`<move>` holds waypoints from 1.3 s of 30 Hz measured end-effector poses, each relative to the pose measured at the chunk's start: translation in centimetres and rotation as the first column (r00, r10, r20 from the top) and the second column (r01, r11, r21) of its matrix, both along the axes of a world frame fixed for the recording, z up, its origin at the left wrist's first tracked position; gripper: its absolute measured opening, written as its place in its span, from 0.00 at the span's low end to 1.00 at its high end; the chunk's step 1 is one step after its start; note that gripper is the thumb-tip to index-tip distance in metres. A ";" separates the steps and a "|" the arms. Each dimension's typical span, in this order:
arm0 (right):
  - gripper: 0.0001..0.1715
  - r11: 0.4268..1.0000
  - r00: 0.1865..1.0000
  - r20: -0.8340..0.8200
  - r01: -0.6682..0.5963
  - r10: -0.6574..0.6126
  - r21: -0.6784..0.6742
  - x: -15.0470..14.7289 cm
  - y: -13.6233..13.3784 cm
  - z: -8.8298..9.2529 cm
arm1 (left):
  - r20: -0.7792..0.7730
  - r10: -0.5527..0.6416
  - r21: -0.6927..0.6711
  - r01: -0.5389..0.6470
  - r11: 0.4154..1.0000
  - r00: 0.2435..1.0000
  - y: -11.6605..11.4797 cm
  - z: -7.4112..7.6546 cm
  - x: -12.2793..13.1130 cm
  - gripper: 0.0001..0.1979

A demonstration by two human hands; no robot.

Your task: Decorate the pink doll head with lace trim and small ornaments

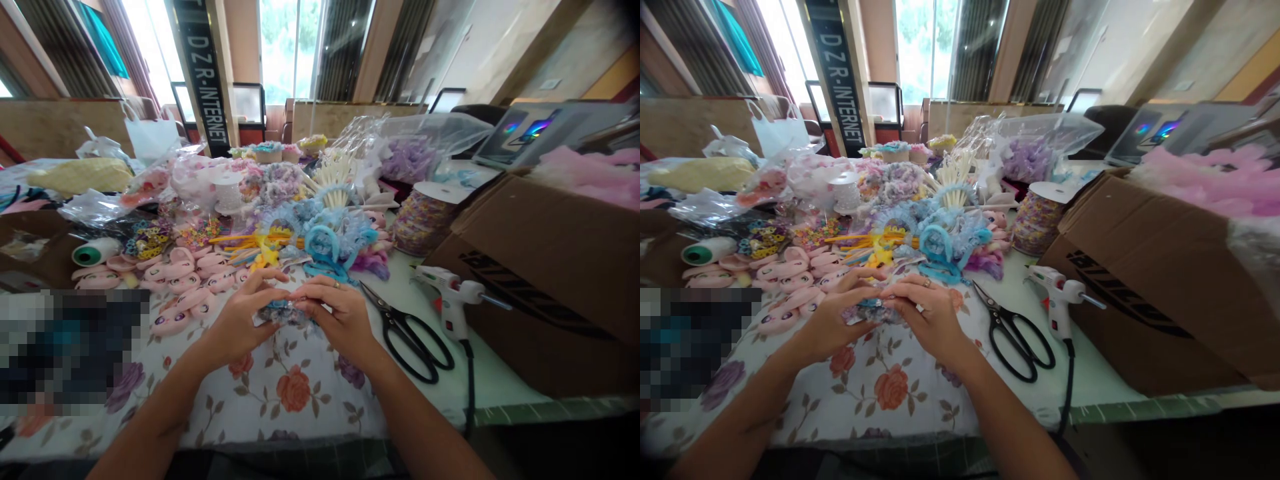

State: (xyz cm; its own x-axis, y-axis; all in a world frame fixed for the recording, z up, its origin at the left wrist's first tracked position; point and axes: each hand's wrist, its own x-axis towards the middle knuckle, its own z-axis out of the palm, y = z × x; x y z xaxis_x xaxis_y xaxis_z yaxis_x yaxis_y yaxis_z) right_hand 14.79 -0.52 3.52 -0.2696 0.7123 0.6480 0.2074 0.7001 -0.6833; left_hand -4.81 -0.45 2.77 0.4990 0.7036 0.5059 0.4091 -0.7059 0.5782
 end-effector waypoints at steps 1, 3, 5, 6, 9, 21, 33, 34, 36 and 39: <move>0.05 1.000 1.000 0.003 0.000 0.000 0.001 0.0 0.0 -0.1 | 0.000 0.000 -0.001 0.000 1.000 1.000 0.0 0.0 0.0 0.16; 0.05 1.000 1.000 0.007 -0.002 0.002 0.009 0.0 0.1 -0.2 | 0.000 0.000 0.000 0.000 1.000 1.000 0.0 0.0 0.0 0.16; 0.05 1.000 1.000 0.015 -0.002 0.001 0.016 0.0 0.1 -0.4 | 0.000 0.003 0.008 -0.003 1.000 1.000 0.0 0.0 0.0 0.16; 0.06 1.000 1.000 0.019 -0.001 0.001 0.018 -0.1 0.2 -0.5 | -0.002 0.004 0.011 -0.004 1.000 1.000 0.1 0.0 -0.1 0.16; 0.06 1.000 1.000 0.030 0.003 -0.004 0.025 -0.1 0.3 -0.8 | -0.001 0.007 0.017 -0.007 1.000 1.000 0.1 0.0 -0.1 0.17; 0.06 0.997 0.996 0.085 0.034 -0.040 0.067 0.0 0.5 -0.7 | 0.042 0.047 -0.017 -0.047 0.999 0.998 0.3 -0.4 -0.1 0.14; 0.06 0.992 0.994 0.030 0.103 -0.101 -0.072 -0.4 1.0 -1.3 | 0.049 0.154 -0.237 -0.138 0.962 0.987 0.3 -0.6 0.1 0.20; 0.06 0.990 0.994 0.029 0.111 -0.109 -0.088 -0.4 1.0 -1.3 | 0.057 0.156 -0.254 -0.137 0.957 0.986 0.3 -0.6 0.1 0.20; 0.05 0.987 0.993 0.031 0.119 -0.116 -0.110 -0.4 1.1 -1.2 | 0.070 0.159 -0.272 -0.134 0.953 0.985 0.3 -0.6 0.2 0.20; 0.06 0.984 0.992 0.040 0.127 -0.123 -0.127 -0.5 1.0 -1.2 | 0.081 0.155 -0.274 -0.128 0.953 0.985 0.5 -0.9 0.2 0.20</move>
